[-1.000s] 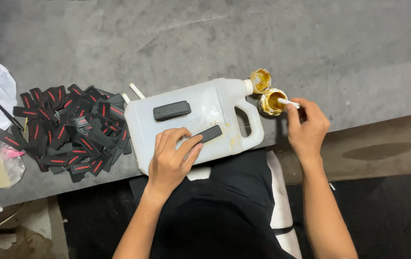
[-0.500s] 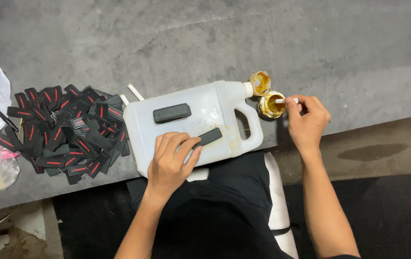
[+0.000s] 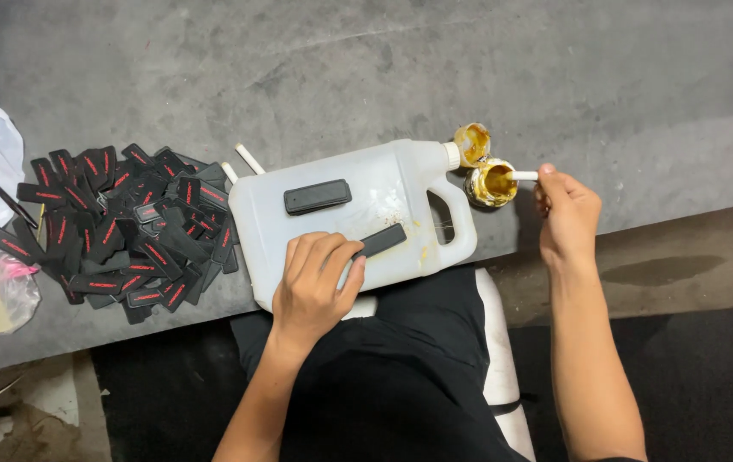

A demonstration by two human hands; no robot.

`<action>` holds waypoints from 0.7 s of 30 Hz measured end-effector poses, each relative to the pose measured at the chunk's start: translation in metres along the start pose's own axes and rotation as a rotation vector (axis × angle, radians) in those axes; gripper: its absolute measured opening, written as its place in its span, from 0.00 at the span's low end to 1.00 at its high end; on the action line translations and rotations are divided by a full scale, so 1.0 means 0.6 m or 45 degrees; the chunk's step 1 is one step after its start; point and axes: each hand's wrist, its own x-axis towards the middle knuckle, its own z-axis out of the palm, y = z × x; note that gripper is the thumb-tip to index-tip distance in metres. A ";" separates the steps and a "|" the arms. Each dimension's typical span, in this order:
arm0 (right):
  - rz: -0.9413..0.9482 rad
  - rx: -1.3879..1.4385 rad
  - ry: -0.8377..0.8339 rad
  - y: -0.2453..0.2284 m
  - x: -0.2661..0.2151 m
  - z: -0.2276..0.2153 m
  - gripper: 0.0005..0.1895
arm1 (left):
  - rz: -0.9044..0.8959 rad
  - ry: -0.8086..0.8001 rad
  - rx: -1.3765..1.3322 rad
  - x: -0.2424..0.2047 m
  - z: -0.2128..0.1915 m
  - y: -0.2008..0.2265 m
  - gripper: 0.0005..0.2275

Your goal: Applying glue to the back of small labels using a manual applicator stick

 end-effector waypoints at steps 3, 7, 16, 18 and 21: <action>0.244 0.373 -0.045 -0.052 -0.023 -0.005 0.08 | 0.004 0.001 -0.009 0.002 0.000 -0.001 0.03; 0.041 0.538 -0.028 -0.115 -0.046 -0.026 0.04 | -0.032 -0.065 -0.067 0.006 -0.015 0.004 0.05; -0.514 0.519 0.134 -0.239 -0.124 -0.077 0.08 | -0.078 -0.168 -0.173 0.011 -0.029 0.004 0.07; -0.587 0.502 0.121 -0.236 -0.142 -0.065 0.11 | -0.067 -0.172 -0.161 0.011 -0.031 0.004 0.07; -0.705 0.434 0.041 -0.226 -0.182 -0.009 0.10 | -0.076 -0.139 -0.169 0.010 -0.032 0.004 0.07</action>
